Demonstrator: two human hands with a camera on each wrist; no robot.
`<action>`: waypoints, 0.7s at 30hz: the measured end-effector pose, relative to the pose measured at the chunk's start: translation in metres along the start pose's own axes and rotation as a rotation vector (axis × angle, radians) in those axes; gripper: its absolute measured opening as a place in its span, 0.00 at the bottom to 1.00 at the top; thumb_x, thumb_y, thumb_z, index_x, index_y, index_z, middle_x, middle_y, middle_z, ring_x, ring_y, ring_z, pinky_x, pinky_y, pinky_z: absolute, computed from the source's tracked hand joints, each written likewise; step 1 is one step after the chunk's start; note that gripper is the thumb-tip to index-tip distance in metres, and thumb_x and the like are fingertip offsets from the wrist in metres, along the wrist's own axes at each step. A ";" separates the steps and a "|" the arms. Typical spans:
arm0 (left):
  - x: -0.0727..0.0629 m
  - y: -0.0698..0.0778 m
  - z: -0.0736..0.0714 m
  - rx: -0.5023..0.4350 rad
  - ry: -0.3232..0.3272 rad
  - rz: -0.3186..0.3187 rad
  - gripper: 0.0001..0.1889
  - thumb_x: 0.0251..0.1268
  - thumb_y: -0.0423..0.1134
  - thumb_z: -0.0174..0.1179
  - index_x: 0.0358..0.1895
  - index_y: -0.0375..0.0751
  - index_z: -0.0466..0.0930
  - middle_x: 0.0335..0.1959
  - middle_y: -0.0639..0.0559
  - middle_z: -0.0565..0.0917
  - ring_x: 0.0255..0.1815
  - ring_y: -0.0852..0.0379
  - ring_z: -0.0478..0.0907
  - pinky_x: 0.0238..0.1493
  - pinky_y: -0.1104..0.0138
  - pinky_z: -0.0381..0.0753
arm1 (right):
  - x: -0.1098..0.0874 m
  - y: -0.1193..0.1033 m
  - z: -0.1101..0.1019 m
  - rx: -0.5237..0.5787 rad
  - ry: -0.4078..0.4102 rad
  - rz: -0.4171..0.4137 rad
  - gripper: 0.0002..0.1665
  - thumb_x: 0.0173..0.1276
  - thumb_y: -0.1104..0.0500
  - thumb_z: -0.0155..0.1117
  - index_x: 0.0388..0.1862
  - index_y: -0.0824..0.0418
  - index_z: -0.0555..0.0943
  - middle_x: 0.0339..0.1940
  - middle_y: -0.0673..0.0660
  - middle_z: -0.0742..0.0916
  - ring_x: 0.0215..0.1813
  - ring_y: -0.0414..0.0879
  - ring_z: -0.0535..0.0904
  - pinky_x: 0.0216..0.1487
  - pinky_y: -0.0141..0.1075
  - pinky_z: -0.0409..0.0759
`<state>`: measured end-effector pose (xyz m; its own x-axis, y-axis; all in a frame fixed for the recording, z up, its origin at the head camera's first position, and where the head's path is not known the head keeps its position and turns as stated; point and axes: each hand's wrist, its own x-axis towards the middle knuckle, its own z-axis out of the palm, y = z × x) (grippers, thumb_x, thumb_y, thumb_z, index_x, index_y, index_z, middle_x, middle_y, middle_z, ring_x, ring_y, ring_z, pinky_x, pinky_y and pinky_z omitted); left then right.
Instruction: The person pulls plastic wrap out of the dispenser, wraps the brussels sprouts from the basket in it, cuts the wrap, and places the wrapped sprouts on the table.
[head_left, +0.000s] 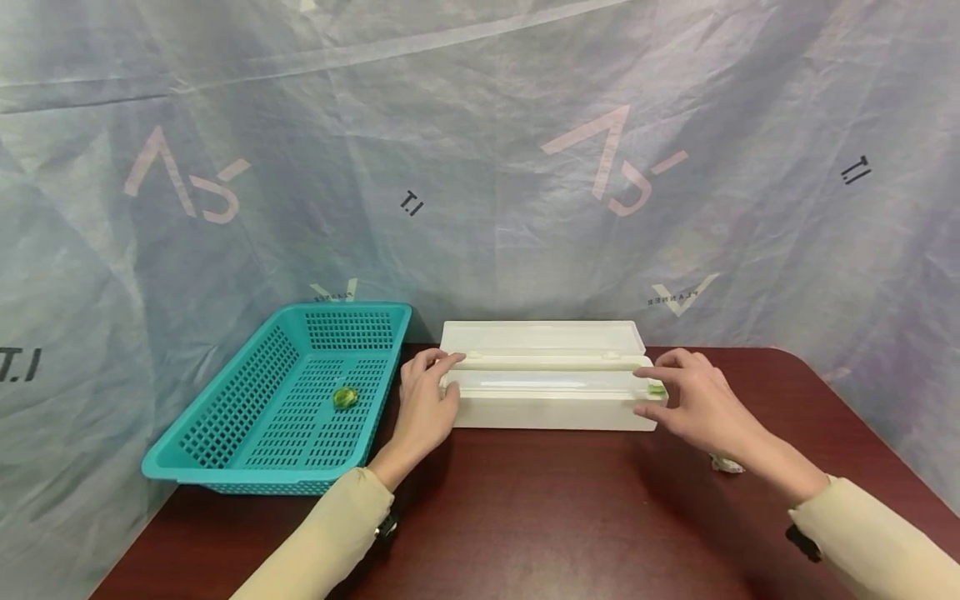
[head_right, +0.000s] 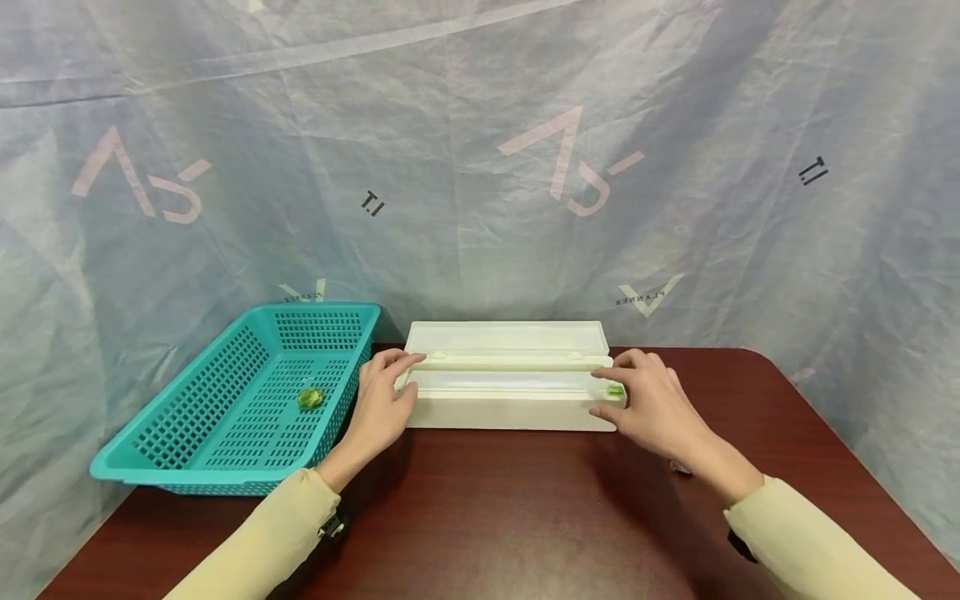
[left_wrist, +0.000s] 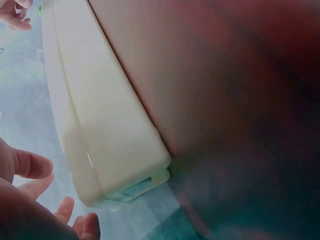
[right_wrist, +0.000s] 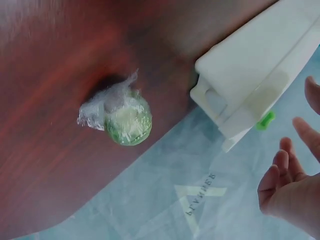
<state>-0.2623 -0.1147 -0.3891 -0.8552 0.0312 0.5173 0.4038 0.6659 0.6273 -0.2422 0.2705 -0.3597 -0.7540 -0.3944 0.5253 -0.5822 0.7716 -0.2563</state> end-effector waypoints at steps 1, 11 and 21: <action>0.002 0.000 0.001 0.001 -0.008 -0.013 0.22 0.70 0.25 0.59 0.64 0.41 0.85 0.66 0.39 0.73 0.72 0.35 0.59 0.68 0.38 0.62 | 0.002 0.002 0.000 -0.002 -0.007 0.002 0.28 0.56 0.56 0.86 0.56 0.61 0.90 0.49 0.58 0.82 0.52 0.57 0.74 0.46 0.54 0.65; 0.009 0.000 0.012 -0.057 -0.031 -0.114 0.22 0.68 0.26 0.55 0.61 0.42 0.87 0.69 0.39 0.71 0.76 0.35 0.54 0.67 0.32 0.55 | 0.007 0.020 0.004 0.102 -0.108 0.025 0.26 0.60 0.55 0.84 0.58 0.58 0.89 0.54 0.58 0.79 0.51 0.54 0.69 0.45 0.49 0.57; 0.008 -0.002 0.014 -0.058 -0.016 -0.148 0.10 0.65 0.28 0.61 0.41 0.42 0.90 0.65 0.40 0.73 0.74 0.35 0.56 0.69 0.33 0.55 | 0.008 0.025 0.010 0.120 -0.113 0.005 0.16 0.62 0.57 0.82 0.50 0.55 0.92 0.51 0.55 0.79 0.54 0.58 0.68 0.45 0.50 0.57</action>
<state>-0.2749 -0.1050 -0.3946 -0.9117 -0.0514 0.4076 0.2907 0.6204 0.7285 -0.2659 0.2817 -0.3694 -0.7826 -0.4495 0.4307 -0.6052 0.7115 -0.3571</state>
